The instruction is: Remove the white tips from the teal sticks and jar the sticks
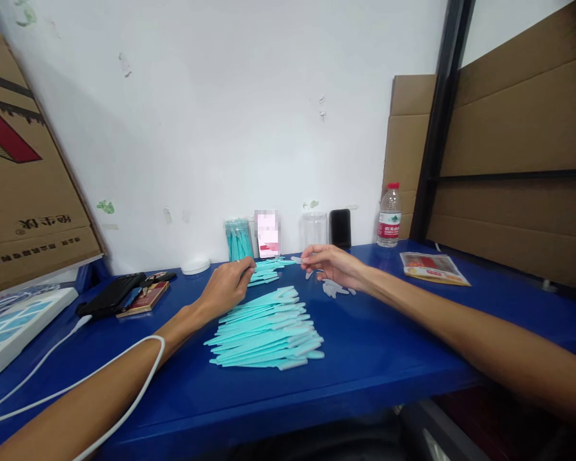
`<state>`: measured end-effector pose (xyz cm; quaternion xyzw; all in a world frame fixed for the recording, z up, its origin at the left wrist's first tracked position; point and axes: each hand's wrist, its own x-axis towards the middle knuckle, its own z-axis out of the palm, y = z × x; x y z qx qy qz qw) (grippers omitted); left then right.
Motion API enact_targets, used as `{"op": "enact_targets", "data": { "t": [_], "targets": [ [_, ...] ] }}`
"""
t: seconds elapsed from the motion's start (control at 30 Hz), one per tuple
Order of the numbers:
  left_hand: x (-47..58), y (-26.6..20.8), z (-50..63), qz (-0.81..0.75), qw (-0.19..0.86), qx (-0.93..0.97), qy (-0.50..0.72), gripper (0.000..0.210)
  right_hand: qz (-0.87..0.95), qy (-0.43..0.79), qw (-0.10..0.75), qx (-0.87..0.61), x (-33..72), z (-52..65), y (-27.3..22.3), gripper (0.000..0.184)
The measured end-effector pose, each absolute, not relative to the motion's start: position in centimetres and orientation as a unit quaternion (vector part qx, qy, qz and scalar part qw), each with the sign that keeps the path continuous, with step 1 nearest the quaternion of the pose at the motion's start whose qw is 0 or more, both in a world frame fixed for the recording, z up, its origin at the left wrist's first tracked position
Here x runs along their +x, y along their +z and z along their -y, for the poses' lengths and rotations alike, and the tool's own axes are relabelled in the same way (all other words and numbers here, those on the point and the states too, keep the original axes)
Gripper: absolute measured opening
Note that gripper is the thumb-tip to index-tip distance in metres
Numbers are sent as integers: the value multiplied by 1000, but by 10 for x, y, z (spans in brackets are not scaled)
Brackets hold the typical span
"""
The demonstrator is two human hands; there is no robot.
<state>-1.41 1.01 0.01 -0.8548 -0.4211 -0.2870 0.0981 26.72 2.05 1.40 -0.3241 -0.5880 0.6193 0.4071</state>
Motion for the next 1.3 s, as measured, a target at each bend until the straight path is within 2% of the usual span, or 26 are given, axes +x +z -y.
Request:
{"op": "enact_targets", "data": {
  "t": [0.93,1.13,1.3],
  "targets": [
    [2,2,11,381,83,-879,-273,22,631,576,419,-307,263,-16,9,17],
    [-9,11,-1,446,86,-822,-343,31,641,560,409,-329,261,-16,7,14],
    [-22,12,-12,485,94,-800,-341,34,669,543,380,-336,253,-7,5,14]
  ]
}}
